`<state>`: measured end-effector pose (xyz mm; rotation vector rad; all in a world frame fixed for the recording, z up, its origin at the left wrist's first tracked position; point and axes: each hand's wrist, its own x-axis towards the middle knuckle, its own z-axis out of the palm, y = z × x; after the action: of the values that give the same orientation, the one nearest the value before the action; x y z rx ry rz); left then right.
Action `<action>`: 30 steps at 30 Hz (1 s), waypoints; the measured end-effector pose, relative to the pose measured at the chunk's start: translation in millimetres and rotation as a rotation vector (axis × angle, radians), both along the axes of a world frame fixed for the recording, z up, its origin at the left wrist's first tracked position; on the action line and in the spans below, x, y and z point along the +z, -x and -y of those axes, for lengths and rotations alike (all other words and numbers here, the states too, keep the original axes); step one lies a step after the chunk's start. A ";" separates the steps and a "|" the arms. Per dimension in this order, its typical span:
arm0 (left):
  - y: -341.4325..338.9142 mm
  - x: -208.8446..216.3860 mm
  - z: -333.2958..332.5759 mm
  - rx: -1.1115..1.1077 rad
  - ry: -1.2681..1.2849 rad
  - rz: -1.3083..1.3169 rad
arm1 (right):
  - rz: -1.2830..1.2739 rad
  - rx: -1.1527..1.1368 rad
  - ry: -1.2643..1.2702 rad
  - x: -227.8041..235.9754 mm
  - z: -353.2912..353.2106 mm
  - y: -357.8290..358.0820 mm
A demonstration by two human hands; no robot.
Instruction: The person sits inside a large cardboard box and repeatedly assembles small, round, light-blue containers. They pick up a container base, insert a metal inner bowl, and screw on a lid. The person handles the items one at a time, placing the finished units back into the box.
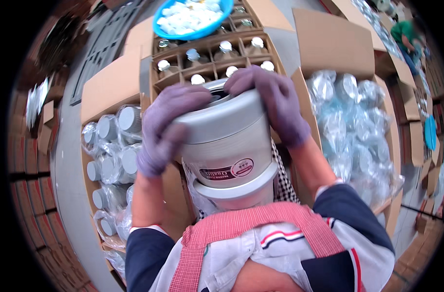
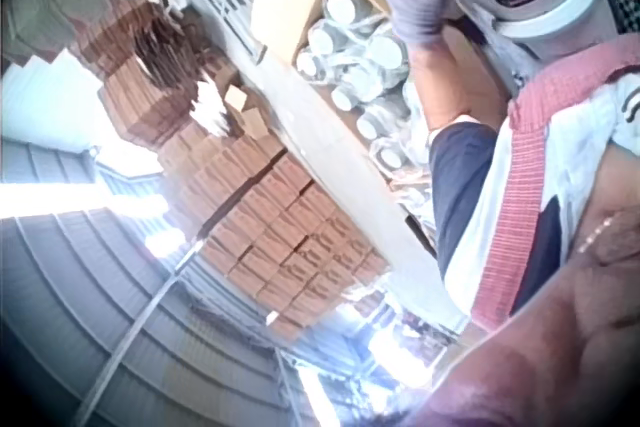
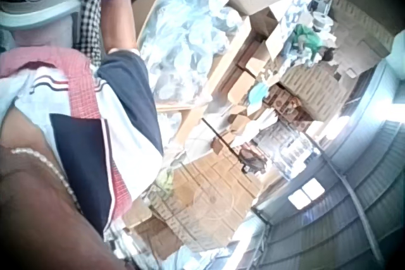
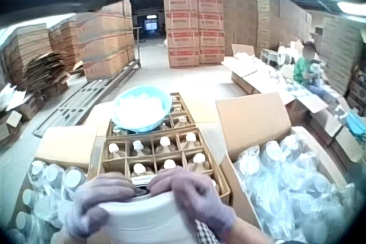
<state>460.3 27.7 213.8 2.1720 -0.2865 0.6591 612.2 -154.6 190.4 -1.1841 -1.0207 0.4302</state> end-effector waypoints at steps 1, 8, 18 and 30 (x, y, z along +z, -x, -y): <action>3.4 -17.9 -12.1 0.043 0.177 0.000 | 0.510 -0.128 0.013 22.1 6.1 13.1; -19.2 11.6 14.8 -0.131 0.075 0.099 | -0.179 0.012 0.161 6.6 8.8 -20.2; 6.1 43.2 122.7 0.072 -0.146 0.479 | 0.652 0.289 0.850 137.6 82.5 -1.2; 47.8 52.9 180.0 -0.097 -0.053 0.699 | 1.621 0.433 0.875 189.2 131.2 65.3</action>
<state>412.6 -152.4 266.7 1.8907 -0.7719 1.3523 546.9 -285.8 379.6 -2.1456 -2.6833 0.1517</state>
